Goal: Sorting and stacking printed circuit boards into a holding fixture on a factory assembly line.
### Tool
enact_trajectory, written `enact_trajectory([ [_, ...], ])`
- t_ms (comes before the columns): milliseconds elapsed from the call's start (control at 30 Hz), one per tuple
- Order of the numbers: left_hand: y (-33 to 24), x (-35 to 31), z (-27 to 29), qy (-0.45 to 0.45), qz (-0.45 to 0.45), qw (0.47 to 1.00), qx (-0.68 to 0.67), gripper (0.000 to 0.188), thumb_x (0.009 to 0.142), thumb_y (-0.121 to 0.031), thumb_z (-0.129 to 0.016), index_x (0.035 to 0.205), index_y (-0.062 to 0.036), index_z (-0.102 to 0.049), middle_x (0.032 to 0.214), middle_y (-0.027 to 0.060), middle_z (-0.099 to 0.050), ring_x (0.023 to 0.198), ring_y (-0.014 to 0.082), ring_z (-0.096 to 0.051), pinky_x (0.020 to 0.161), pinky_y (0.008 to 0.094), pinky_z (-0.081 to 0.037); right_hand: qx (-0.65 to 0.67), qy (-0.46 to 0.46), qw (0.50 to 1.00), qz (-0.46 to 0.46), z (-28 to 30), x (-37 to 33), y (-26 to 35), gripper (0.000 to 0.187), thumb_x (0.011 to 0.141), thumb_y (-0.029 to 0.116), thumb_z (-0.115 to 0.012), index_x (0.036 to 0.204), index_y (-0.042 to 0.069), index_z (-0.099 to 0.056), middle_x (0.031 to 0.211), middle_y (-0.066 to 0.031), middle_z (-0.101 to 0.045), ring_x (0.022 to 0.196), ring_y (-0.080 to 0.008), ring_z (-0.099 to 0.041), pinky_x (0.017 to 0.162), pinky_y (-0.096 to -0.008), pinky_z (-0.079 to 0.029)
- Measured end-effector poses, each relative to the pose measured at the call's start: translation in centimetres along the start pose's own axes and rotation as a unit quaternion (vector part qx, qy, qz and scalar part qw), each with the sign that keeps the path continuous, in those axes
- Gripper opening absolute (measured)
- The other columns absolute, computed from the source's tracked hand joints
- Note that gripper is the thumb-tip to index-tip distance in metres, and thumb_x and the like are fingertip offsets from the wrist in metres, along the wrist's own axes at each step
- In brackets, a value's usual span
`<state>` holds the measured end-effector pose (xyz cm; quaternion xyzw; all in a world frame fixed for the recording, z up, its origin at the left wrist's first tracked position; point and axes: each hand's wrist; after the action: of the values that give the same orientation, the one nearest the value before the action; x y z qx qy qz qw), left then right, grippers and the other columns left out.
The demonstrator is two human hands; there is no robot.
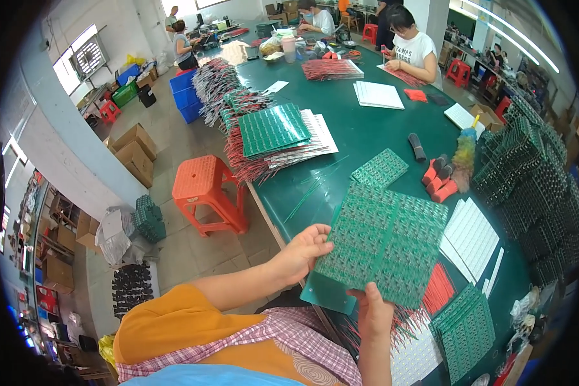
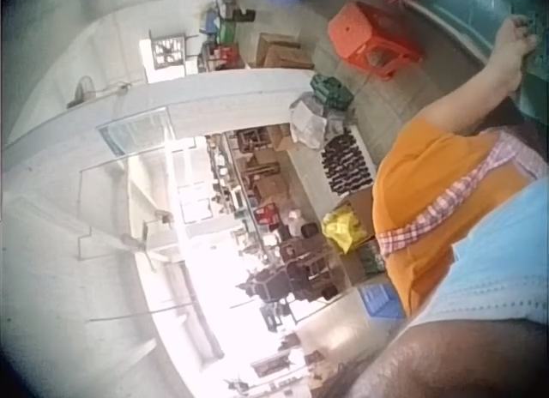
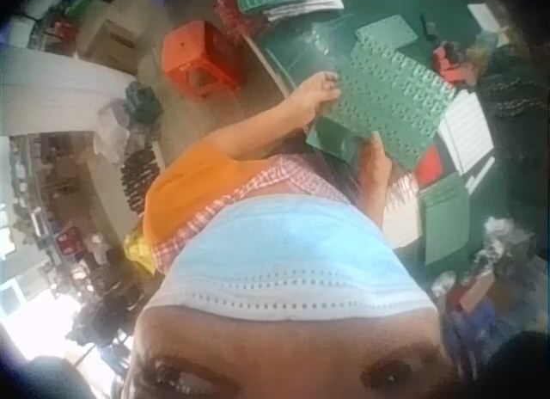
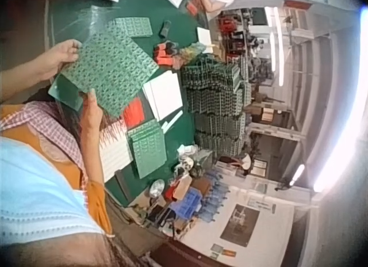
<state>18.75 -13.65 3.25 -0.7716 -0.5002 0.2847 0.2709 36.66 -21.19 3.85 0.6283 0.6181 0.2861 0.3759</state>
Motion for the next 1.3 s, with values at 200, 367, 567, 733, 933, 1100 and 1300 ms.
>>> enact_trajectory([
  [200, 0.5, -1.9, -1.3, 0.000, -0.025, 0.990, 0.140, 0.027, 0.084, -0.009, -0.064, 0.107, -0.0098, -0.049, 0.079, -0.0070, -0.049, 0.069, 0.0029, -0.047, 0.059, 0.0178, -0.039, -0.011, -0.077, 0.996, 0.031, -0.6, -0.4, -1.8, 0.059, 0.081, 0.008, -0.063, 0.133, 0.005, -0.035, 0.124, -0.0094, -0.051, 0.105, -0.0230, -0.055, 0.088, -0.0385, -0.047],
  [367, -2.6, -0.8, 1.1, -0.070, -0.138, 0.931, 0.331, 0.028, 0.094, -0.021, -0.052, 0.114, -0.0015, -0.050, 0.090, 0.0082, -0.064, 0.075, 0.0113, -0.061, 0.061, 0.0199, -0.046, -0.152, -0.227, 0.959, -0.082, 2.0, 0.2, 0.3, 0.036, 0.081, 0.012, -0.068, 0.112, -0.003, -0.058, 0.108, -0.0081, -0.060, 0.099, -0.0183, -0.055, 0.091, -0.0307, -0.041],
  [567, -1.2, -0.3, 4.3, -0.107, -0.077, 0.920, 0.369, 0.031, 0.092, -0.015, -0.053, 0.120, -0.0019, -0.047, 0.102, 0.0050, -0.059, 0.087, 0.0091, -0.056, 0.068, 0.0201, -0.044, -0.219, -0.160, 0.962, -0.010, 0.6, 0.6, -0.7, 0.037, 0.082, 0.023, -0.068, 0.107, -0.004, -0.060, 0.105, -0.0087, -0.061, 0.096, -0.0175, -0.056, 0.086, -0.0313, -0.043],
  [733, 0.3, -0.3, 3.8, -0.053, -0.035, 0.940, 0.335, 0.036, 0.092, -0.014, -0.053, 0.123, -0.0008, -0.041, 0.098, 0.0042, -0.057, 0.086, 0.0098, -0.055, 0.069, 0.0230, -0.043, -0.322, -0.148, 0.934, -0.047, -0.2, 0.8, -0.8, 0.038, 0.082, 0.027, -0.067, 0.107, -0.001, -0.061, 0.103, -0.0100, -0.063, 0.093, -0.0209, -0.058, 0.085, -0.0334, -0.044],
  [933, 0.4, 0.3, 3.4, -0.026, -0.017, 0.953, 0.302, 0.036, 0.092, -0.009, -0.052, 0.123, 0.0018, -0.039, 0.094, 0.0059, -0.058, 0.084, 0.0096, -0.054, 0.071, 0.0240, -0.044, -0.414, -0.147, 0.897, -0.058, -1.1, 0.9, 0.8, 0.034, 0.083, 0.028, -0.065, 0.103, 0.001, -0.063, 0.095, -0.0104, -0.065, 0.087, -0.0207, -0.060, 0.080, -0.0340, -0.046],
  [1100, 0.4, 0.3, 3.2, -0.013, -0.019, 0.958, 0.285, 0.035, 0.092, -0.009, -0.051, 0.123, 0.0033, -0.038, 0.095, 0.0072, -0.058, 0.087, 0.0103, -0.055, 0.075, 0.0247, -0.045, -0.439, -0.141, 0.886, -0.052, -1.8, 1.7, 1.1, 0.029, 0.083, 0.027, -0.063, 0.095, 0.001, -0.063, 0.082, -0.0077, -0.065, 0.073, -0.0184, -0.060, 0.070, -0.0341, -0.046],
  [1300, 0.4, 0.2, 3.2, -0.013, -0.015, 0.959, 0.284, 0.036, 0.092, -0.009, -0.051, 0.123, 0.0037, -0.038, 0.095, 0.0078, -0.058, 0.088, 0.0107, -0.055, 0.077, 0.0245, -0.044, -0.404, -0.112, 0.907, -0.031, -2.4, 1.7, 0.6, 0.022, 0.085, 0.018, -0.061, 0.096, -0.001, -0.061, 0.086, -0.0090, -0.064, 0.077, -0.0202, -0.060, 0.070, -0.0338, -0.046],
])
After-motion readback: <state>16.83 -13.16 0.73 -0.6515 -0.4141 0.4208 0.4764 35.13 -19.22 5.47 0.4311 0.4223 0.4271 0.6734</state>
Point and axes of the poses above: each hand's wrist, its own x-axis towards the middle knuckle, its own z-axis out of the back of the hand, y = z × x
